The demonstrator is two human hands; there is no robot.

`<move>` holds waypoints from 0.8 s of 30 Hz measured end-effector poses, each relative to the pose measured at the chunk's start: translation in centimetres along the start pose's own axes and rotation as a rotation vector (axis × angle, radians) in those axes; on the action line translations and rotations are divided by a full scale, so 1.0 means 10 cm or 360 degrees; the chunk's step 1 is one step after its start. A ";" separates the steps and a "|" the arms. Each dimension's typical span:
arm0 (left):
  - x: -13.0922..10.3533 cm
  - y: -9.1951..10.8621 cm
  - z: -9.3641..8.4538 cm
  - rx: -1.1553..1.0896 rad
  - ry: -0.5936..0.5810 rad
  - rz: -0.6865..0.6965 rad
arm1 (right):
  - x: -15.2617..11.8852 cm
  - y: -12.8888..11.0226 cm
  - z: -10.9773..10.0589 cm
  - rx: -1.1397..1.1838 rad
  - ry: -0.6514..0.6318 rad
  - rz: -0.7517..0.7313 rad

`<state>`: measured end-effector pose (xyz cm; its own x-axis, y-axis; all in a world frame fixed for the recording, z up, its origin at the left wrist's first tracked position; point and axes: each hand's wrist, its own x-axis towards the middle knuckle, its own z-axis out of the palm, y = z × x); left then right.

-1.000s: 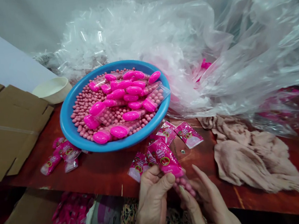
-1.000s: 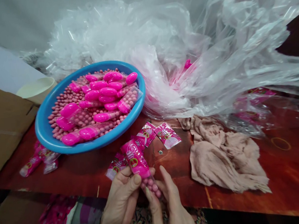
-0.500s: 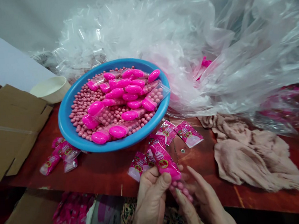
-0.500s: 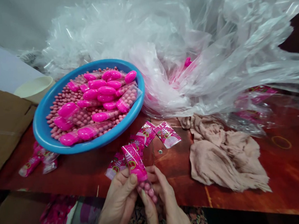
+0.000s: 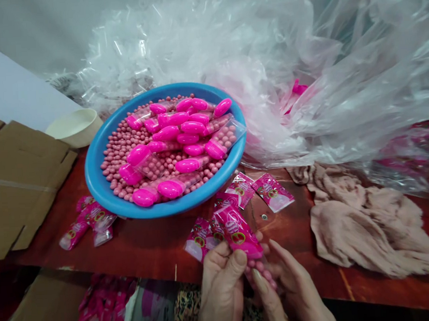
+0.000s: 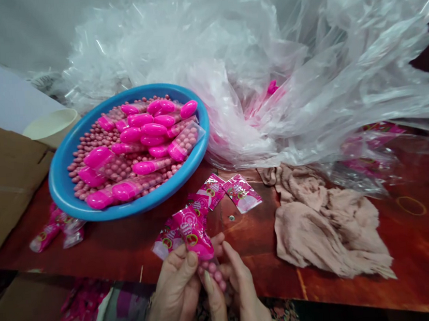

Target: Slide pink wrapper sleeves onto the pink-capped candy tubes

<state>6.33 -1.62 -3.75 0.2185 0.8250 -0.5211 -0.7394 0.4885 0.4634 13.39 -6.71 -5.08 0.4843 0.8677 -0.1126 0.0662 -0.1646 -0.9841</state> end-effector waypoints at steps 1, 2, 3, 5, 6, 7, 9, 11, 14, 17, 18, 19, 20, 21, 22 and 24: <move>0.00 -0.02 -0.01 -0.0007 -0.0027 -0.0024 | 0.00 0.01 -0.01 0.0014 0.0007 -0.0038; 0.00 -0.04 -0.03 -0.0015 -0.0052 -0.0052 | 0.00 0.03 -0.02 0.0020 0.0007 -0.0077; 0.01 -0.05 -0.05 -0.0023 -0.0066 -0.0078 | 0.01 0.05 -0.02 0.0014 0.0003 -0.0111; 0.01 -0.04 -0.09 -0.0037 -0.0053 -0.0112 | 0.01 0.09 -0.03 -0.0037 -0.0010 -0.0153; 0.01 -0.02 -0.09 -0.0037 -0.0033 -0.0107 | 0.01 0.11 -0.02 -0.0068 -0.0018 -0.0173; 0.01 0.00 -0.10 -0.0033 -0.0007 -0.0084 | 0.02 0.13 -0.02 -0.0093 -0.0027 -0.0197; 0.01 0.05 -0.09 -0.0012 0.0041 -0.0029 | 0.03 0.16 0.01 -0.0151 -0.0037 -0.0243; 0.00 0.09 -0.07 0.0021 0.0060 0.0000 | 0.04 0.17 0.03 -0.0190 -0.0040 -0.0270; -0.02 0.09 -0.06 0.0124 0.0064 0.0025 | 0.06 0.15 0.03 -0.0211 -0.0037 -0.0269; -0.03 0.03 -0.07 0.0262 0.0069 0.0057 | 0.04 0.13 0.01 -0.0295 0.0012 -0.0235; -0.03 0.00 -0.08 0.0298 0.0074 0.0056 | 0.03 0.13 -0.01 -0.0318 0.0042 -0.0201; -0.03 -0.03 -0.08 0.0332 0.0083 0.0046 | 0.02 0.13 -0.02 -0.0310 0.0070 -0.0161; -0.03 -0.05 -0.08 0.0370 0.0099 0.0034 | 0.01 0.14 -0.02 -0.0272 0.0099 -0.0122; -0.04 -0.08 -0.08 0.0411 0.0117 0.0027 | 0.00 0.14 -0.03 -0.0213 0.0125 -0.0093; -0.04 -0.09 -0.08 0.0446 0.0129 0.0022 | 0.00 0.14 -0.03 -0.0142 0.0148 -0.0077; -0.03 -0.10 -0.08 0.0459 0.0123 0.0014 | 0.00 0.13 -0.02 -0.0023 0.0194 -0.0068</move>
<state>6.50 -2.64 -4.64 0.1555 0.8111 -0.5638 -0.5272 0.5508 0.6471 13.67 -6.99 -6.37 0.5831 0.8108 -0.0520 0.1013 -0.1360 -0.9855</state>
